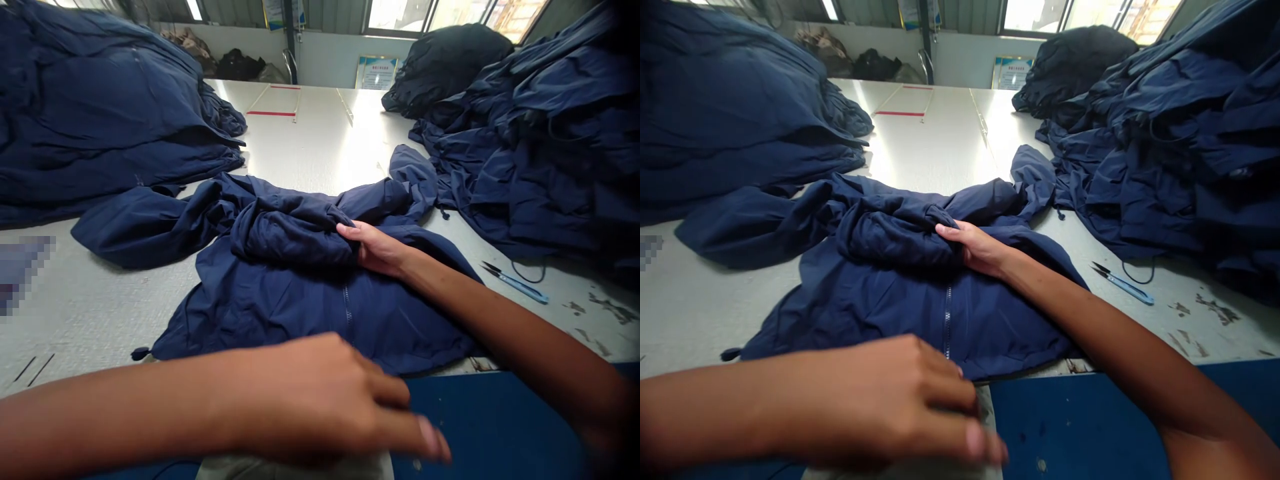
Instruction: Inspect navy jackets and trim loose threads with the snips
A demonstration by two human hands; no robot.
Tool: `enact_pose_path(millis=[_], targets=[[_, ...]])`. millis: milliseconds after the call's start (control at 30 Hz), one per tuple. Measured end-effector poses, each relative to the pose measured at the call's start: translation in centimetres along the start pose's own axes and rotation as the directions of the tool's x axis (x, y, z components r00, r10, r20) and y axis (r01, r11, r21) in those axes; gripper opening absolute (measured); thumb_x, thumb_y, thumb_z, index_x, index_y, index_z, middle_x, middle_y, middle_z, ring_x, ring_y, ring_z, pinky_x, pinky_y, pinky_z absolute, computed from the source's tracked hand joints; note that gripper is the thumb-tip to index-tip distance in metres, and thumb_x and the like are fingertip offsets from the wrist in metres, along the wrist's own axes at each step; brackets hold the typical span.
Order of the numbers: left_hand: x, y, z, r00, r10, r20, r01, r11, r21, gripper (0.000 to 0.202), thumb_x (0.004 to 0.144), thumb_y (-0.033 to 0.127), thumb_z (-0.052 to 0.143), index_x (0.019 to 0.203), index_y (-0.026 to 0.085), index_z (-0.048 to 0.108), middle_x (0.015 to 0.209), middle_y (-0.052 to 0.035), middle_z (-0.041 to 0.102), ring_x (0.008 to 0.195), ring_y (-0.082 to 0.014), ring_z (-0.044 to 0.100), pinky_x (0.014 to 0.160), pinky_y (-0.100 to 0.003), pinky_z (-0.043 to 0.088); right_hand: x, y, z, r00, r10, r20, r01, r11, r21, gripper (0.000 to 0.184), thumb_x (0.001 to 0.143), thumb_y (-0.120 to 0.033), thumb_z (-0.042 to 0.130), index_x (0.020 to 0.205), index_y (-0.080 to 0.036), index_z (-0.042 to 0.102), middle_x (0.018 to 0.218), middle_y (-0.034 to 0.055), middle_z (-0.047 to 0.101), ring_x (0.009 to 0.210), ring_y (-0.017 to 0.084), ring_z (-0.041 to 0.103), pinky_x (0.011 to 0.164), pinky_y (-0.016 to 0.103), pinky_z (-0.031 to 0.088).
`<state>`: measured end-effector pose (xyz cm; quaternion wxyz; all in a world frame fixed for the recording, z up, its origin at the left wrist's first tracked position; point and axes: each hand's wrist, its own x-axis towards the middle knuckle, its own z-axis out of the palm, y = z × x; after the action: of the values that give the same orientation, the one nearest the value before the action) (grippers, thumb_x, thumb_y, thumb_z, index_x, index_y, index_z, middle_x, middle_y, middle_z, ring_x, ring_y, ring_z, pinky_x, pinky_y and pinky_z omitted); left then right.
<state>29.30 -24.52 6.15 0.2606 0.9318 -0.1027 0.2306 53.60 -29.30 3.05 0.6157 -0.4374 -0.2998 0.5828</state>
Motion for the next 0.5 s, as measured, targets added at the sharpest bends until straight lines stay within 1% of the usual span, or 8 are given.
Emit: enact_pose_path(millis=[67,133,200,267,300,333,400,500], targets=[[0.7,-2.7,-2.1,0.992,-0.070,-0.109,0.073,0.997,0.021,0.049,0.091,0.078,0.064,0.115,0.036,0.071,0.098,-0.0090,0.071,0.096,-0.0269,0.069,0.083,-0.044,0.058,-0.2,0.1,0.2,0.998,-0.053,0.039,0.055,0.998,-0.041,0.050,0.078,-0.047,0.093,0.117,-0.022,0.074,0.110,0.0050,0.082,0.100,0.022,0.076,0.096,0.034,0.061],[1.5,-5.8,-4.4,0.966,-0.133,-0.222,0.144,0.989,0.036,0.048,0.095,0.074,0.062,0.123,0.035,0.067,0.103,-0.0088,0.070,0.101,-0.0269,0.068,0.089,-0.045,0.057,-0.3,0.1,0.5,0.994,-0.099,0.051,0.103,0.991,-0.084,0.061,0.070,-0.038,0.098,0.123,-0.024,0.072,0.115,0.0040,0.081,0.106,0.023,0.075,0.102,0.036,0.059],[2.2,-9.1,-6.2,0.920,-0.181,-0.348,0.210,0.977,0.047,0.046,0.101,0.069,0.057,0.129,0.033,0.062,0.107,-0.0085,0.069,0.103,-0.0266,0.067,0.093,-0.046,0.056,-0.3,0.2,0.8,0.993,-0.117,0.014,0.117,0.987,-0.113,0.068,0.064,-0.027,0.100,0.126,-0.025,0.072,0.117,0.0035,0.081,0.107,0.024,0.075,0.104,0.037,0.058],[2.3,-12.0,-7.3,0.870,-0.202,-0.449,0.259,0.964,0.068,0.044,0.106,0.064,0.049,0.131,0.029,0.059,0.111,-0.0094,0.067,0.104,-0.0266,0.066,0.096,-0.047,0.054,-0.1,0.3,1.0,0.990,-0.124,-0.061,0.118,0.987,-0.106,0.061,0.065,-0.024,0.098,0.121,-0.023,0.074,0.113,0.0037,0.082,0.104,0.024,0.076,0.104,0.039,0.058],[2.1,-13.1,-7.5,0.860,-0.209,-0.467,0.282,0.955,0.093,0.044,0.107,0.063,0.048,0.130,0.027,0.058,0.114,-0.0105,0.066,0.107,-0.0274,0.065,0.098,-0.047,0.053,0.0,0.3,1.0,0.986,-0.128,-0.106,0.118,0.989,-0.092,0.053,0.067,-0.025,0.096,0.116,-0.022,0.075,0.111,0.0040,0.082,0.103,0.024,0.076,0.104,0.039,0.058],[1.8,-14.0,-7.5,0.861,-0.224,-0.457,0.311,0.942,0.124,0.046,0.106,0.063,0.050,0.130,0.024,0.058,0.118,-0.0119,0.065,0.112,-0.0289,0.064,0.101,-0.048,0.052,0.1,0.3,0.9,0.980,-0.131,-0.152,0.121,0.990,-0.074,0.045,0.071,-0.026,0.094,0.111,-0.022,0.076,0.109,0.0042,0.083,0.103,0.024,0.076,0.103,0.039,0.058],[0.9,-15.0,-6.9,0.873,-0.295,-0.388,0.385,0.905,0.179,0.058,0.097,0.067,0.062,0.132,0.021,0.057,0.130,-0.0147,0.062,0.125,-0.0335,0.060,0.110,-0.051,0.048,0.3,0.2,0.6,0.965,-0.133,-0.228,0.129,0.991,-0.032,0.031,0.078,-0.028,0.088,0.106,-0.023,0.076,0.109,0.0046,0.083,0.104,0.025,0.076,0.103,0.040,0.059],[-0.5,-15.1,-5.3,0.866,-0.425,-0.264,0.475,0.863,0.169,0.094,0.080,0.071,0.081,0.152,0.023,0.045,0.150,-0.0162,0.055,0.143,-0.0385,0.052,0.123,-0.054,0.039,0.7,0.0,-0.1,0.937,-0.162,-0.310,0.171,0.985,0.002,0.023,0.085,-0.032,0.081,0.106,-0.025,0.075,0.113,0.0050,0.082,0.111,0.027,0.076,0.103,0.044,0.060]])
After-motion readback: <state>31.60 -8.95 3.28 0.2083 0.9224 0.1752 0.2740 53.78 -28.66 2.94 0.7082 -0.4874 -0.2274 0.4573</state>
